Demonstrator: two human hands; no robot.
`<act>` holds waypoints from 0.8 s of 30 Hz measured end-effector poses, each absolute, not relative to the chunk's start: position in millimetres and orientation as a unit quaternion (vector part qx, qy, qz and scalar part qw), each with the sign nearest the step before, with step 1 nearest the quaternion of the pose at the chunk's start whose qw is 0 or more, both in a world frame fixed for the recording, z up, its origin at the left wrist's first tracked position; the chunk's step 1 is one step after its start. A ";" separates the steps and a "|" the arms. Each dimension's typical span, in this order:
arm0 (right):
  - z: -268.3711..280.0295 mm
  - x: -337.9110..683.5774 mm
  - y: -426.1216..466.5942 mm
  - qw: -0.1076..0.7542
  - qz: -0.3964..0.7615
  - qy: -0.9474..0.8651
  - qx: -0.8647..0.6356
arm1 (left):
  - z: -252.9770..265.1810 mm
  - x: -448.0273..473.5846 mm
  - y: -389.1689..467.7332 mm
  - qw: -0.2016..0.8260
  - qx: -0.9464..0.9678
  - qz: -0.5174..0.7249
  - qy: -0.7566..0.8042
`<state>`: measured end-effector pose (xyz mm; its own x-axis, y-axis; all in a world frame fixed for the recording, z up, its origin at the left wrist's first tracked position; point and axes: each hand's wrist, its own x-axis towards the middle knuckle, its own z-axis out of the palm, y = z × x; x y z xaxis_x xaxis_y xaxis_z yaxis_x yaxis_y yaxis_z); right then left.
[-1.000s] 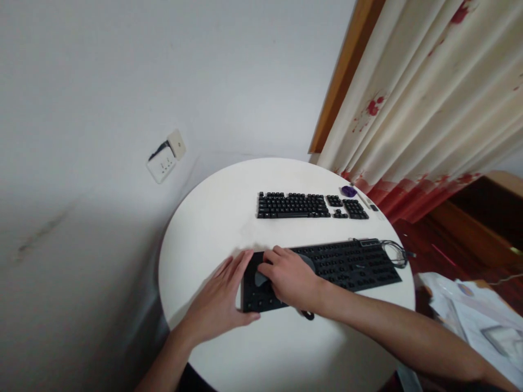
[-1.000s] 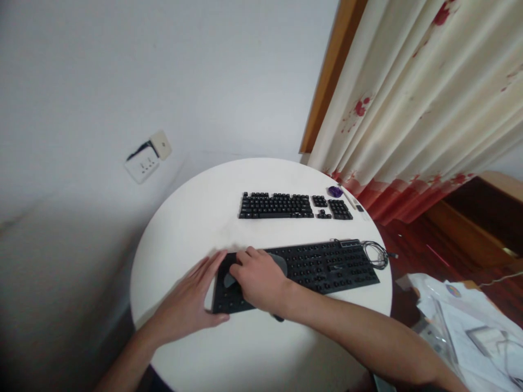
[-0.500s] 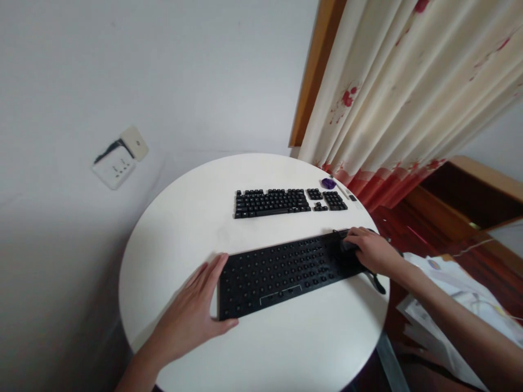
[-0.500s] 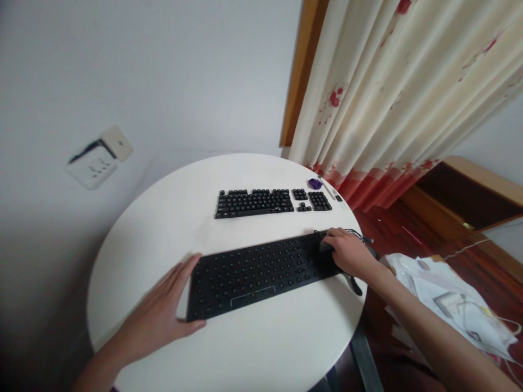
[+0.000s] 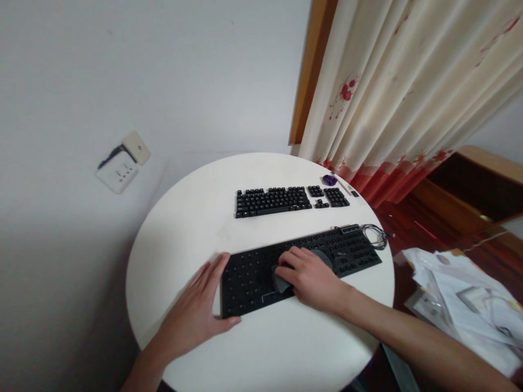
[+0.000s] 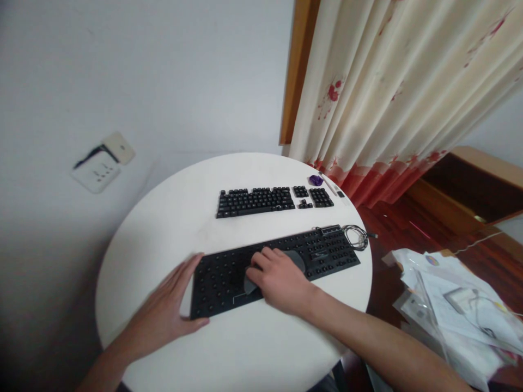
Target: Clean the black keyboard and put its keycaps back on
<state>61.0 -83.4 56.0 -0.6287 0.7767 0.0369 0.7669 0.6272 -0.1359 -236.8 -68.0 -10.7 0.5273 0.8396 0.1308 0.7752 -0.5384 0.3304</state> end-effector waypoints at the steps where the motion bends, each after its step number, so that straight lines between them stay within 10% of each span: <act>1: 54.5 51.5 -83.6 0.033 0.051 -0.912 -0.406 | -10.3 -236.7 -68.2 0.116 0.867 0.138 0.464; 24: 61.7 96.9 -98.6 0.054 0.107 -0.855 -0.505 | -14.2 -238.6 -66.3 0.108 0.869 0.150 0.458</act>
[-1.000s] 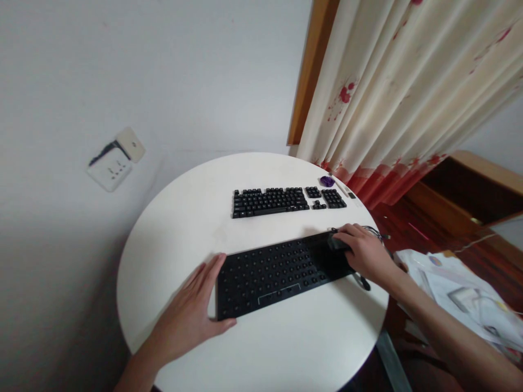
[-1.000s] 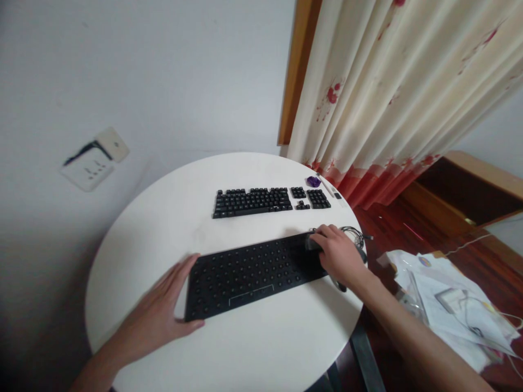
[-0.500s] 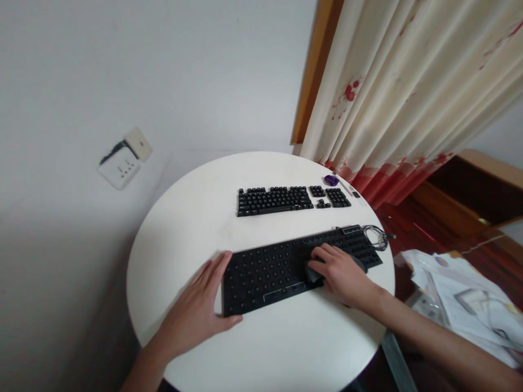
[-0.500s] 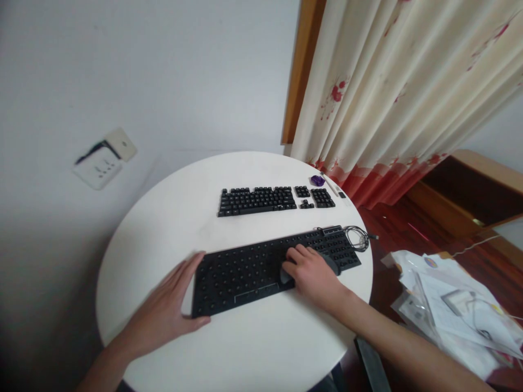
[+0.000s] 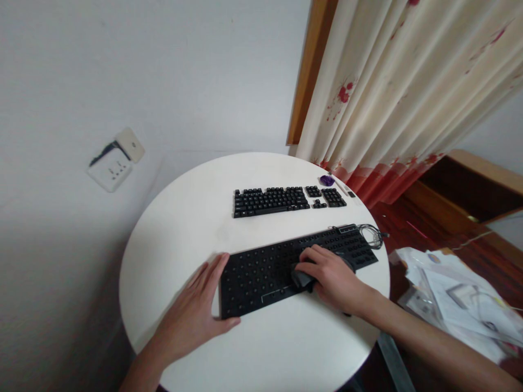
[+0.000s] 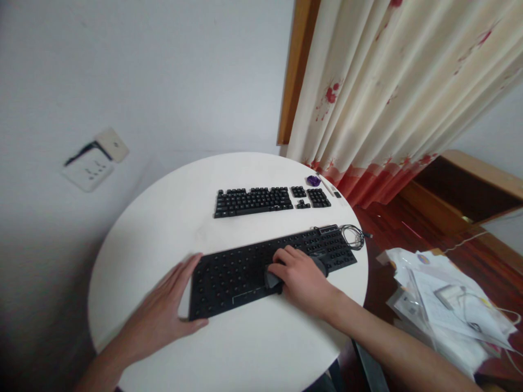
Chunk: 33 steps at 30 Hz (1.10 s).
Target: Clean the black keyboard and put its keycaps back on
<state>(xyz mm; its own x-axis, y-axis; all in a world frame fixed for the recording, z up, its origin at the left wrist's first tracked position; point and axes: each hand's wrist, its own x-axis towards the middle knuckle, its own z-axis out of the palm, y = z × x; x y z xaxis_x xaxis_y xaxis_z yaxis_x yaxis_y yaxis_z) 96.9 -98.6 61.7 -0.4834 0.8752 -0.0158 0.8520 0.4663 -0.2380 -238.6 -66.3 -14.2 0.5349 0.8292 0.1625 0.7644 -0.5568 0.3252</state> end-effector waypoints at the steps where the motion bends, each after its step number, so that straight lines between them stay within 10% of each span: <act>1: 60.7 86.3 -96.0 0.049 0.114 -0.863 -0.490 | -13.9 -238.5 -66.5 0.109 0.869 0.148 0.459; 33: 71.0 140.1 -98.3 -0.051 0.038 -0.778 -0.625 | -15.2 -238.0 -66.8 0.107 0.877 0.147 0.446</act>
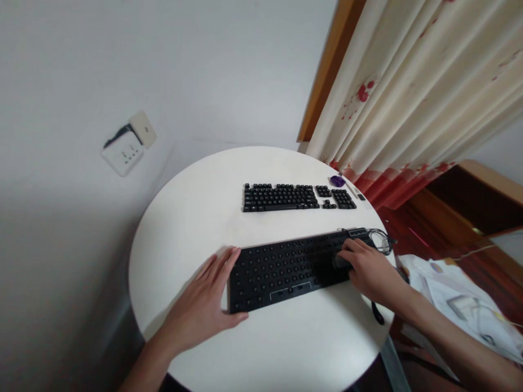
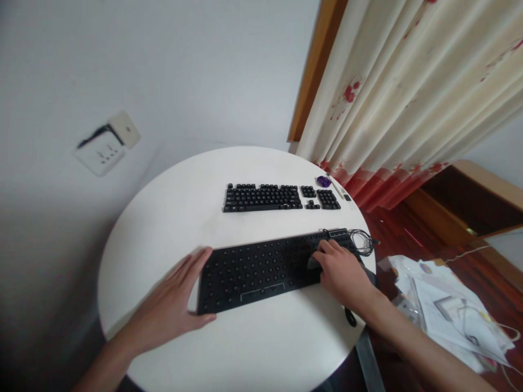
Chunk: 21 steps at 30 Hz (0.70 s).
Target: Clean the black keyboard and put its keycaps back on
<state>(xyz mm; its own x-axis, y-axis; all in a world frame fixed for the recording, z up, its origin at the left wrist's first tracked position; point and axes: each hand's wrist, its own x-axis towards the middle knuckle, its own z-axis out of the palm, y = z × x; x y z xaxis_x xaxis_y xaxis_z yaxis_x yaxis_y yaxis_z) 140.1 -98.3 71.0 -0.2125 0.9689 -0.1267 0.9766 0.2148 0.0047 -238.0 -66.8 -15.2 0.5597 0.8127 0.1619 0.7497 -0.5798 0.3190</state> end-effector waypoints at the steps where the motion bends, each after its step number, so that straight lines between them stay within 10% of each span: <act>1: 71.6 135.5 -98.0 0.034 -0.037 0.779 0.625 | -15.3 -238.4 -66.6 0.104 0.877 0.147 0.446; 21: 36.5 218.1 -126.8 -0.026 0.022 0.761 0.648 | -32.7 -242.6 -53.8 0.046 0.888 0.175 0.422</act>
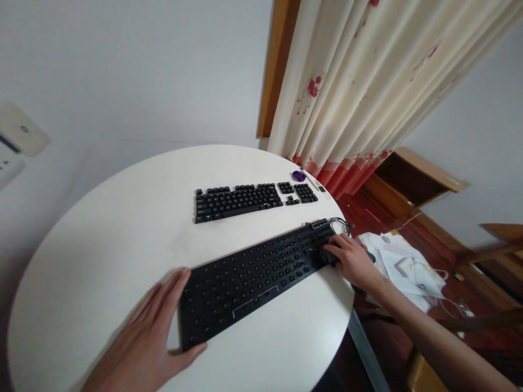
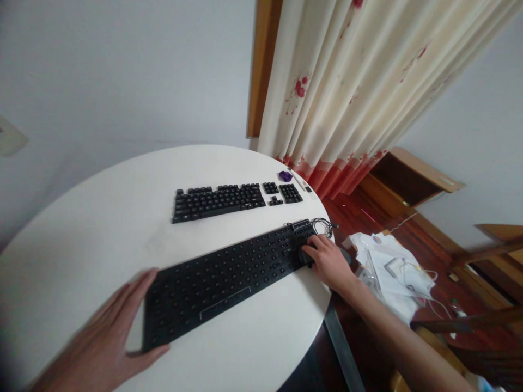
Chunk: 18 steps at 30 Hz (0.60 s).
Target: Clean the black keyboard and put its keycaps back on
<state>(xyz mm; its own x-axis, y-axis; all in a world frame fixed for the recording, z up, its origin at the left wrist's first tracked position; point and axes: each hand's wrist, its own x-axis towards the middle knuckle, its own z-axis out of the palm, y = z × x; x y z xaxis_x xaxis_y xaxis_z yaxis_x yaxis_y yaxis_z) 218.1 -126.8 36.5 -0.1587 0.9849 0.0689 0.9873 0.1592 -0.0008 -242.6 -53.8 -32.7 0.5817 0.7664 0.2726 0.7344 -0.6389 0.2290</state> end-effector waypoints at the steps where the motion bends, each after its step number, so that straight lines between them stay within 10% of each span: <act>1: 35.3 229.9 -128.6 0.028 -0.030 -0.752 -0.657 | -32.2 -242.4 -53.8 0.046 0.889 0.175 0.422; 18: 32.1 213.7 -139.2 0.072 -0.009 -0.751 -0.656 | -30.5 -242.0 -55.3 0.052 0.887 0.164 0.429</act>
